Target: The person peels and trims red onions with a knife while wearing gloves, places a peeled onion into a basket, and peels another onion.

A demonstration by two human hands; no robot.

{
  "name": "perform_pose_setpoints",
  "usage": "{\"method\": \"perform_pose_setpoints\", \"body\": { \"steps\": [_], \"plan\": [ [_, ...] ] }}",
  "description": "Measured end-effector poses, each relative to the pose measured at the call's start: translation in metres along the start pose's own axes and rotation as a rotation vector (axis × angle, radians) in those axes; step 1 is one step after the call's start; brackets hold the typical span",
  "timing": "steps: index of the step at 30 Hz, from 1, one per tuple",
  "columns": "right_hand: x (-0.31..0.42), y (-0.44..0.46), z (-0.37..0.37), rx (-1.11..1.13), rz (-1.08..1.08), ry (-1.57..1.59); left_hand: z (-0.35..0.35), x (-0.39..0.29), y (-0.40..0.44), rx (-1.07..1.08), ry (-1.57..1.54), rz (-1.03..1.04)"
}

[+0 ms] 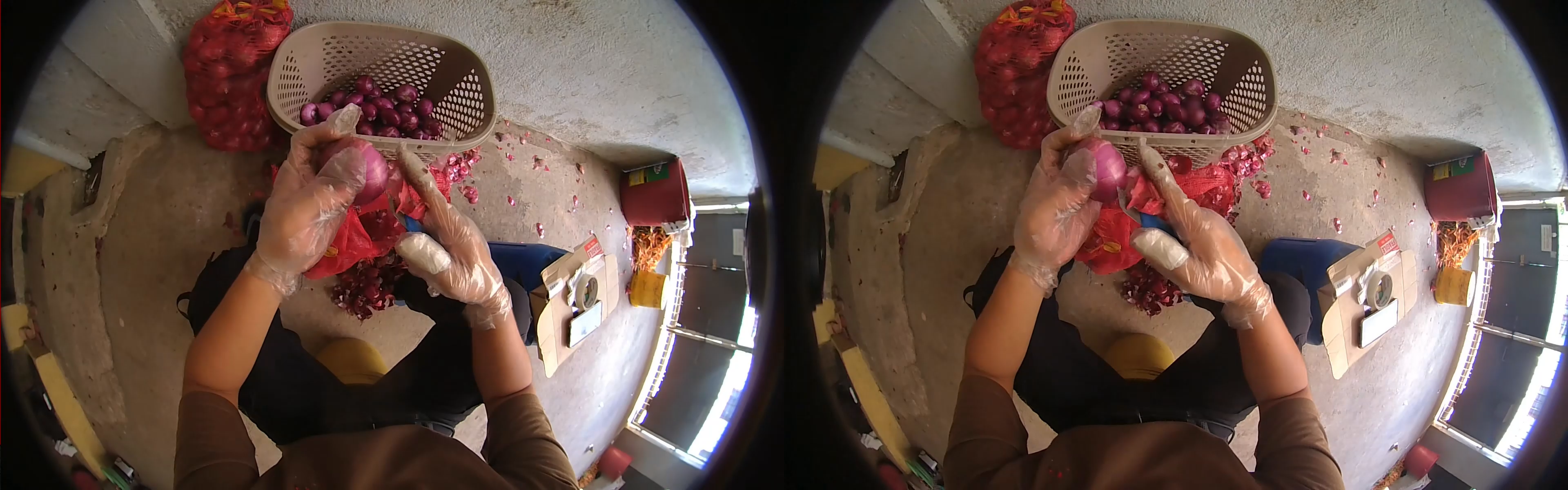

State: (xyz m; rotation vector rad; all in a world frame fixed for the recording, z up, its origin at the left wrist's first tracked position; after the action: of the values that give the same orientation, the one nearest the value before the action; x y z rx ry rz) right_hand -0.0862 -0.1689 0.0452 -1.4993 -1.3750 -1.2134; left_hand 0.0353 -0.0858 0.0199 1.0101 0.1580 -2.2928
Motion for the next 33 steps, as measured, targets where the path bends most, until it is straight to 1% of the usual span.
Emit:
{"method": "perform_pose_setpoints", "body": {
  "steps": [2, 5, 6, 8, 10, 12, 15, 16, 19, 21, 23, 27, 30, 33],
  "plan": [
    [0.004, 0.001, 0.002, -0.038, -0.048, -0.079, 0.000, 0.002, -0.001, 0.004, 0.030, -0.001],
    [0.005, 0.002, 0.003, -0.054, 0.002, -0.139, 0.002, 0.004, -0.003, -0.002, 0.084, -0.028],
    [0.006, 0.002, 0.002, -0.067, -0.011, -0.136, 0.002, 0.005, -0.004, -0.006, 0.102, -0.041],
    [0.006, 0.002, 0.001, -0.094, -0.036, -0.130, 0.003, 0.004, -0.004, 0.049, 0.128, -0.011],
    [0.001, 0.001, 0.000, -0.074, 0.109, 0.020, 0.006, 0.001, -0.005, 0.073, 0.163, 0.008],
    [-0.002, -0.002, -0.001, -0.073, 0.202, 0.129, 0.010, -0.002, -0.007, 0.065, 0.205, 0.013],
    [-0.006, -0.006, -0.005, -0.101, 0.265, 0.229, 0.015, -0.006, -0.006, 0.140, 0.337, 0.079],
    [-0.008, -0.008, -0.006, -0.109, 0.286, 0.263, 0.016, -0.006, -0.006, 0.125, 0.331, 0.082],
    [-0.010, -0.011, -0.005, -0.097, 0.262, 0.345, 0.017, -0.006, -0.006, 0.083, 0.315, 0.089],
    [-0.007, -0.007, -0.002, -0.099, 0.218, 0.308, 0.011, -0.004, -0.005, 0.069, 0.305, 0.092],
    [-0.003, -0.004, 0.001, -0.103, 0.174, 0.271, 0.011, -0.006, -0.006, 0.105, 0.351, 0.154],
    [-0.007, -0.004, 0.004, -0.103, 0.181, 0.325, 0.022, -0.013, -0.006, 0.219, 0.480, 0.266],
    [-0.015, -0.003, -0.001, -0.128, 0.213, 0.277, 0.028, -0.015, -0.006, 0.273, 0.428, 0.325],
    [-0.012, -0.002, -0.008, -0.171, 0.161, 0.288, 0.020, -0.012, -0.003, 0.049, 0.329, 0.101]
  ]
}}
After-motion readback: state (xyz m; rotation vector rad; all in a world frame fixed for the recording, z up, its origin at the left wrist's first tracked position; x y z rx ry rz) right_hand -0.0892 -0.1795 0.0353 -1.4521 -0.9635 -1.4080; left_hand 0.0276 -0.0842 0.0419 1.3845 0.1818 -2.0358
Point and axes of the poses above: each hand's wrist, its own y-axis towards the middle knuckle, its own z-axis out of the palm, x = y × z, the point moved 9 cm from there along y, towards the middle knuckle, and after that the axes turned 4 degrees about x, right-handed, at the moved point
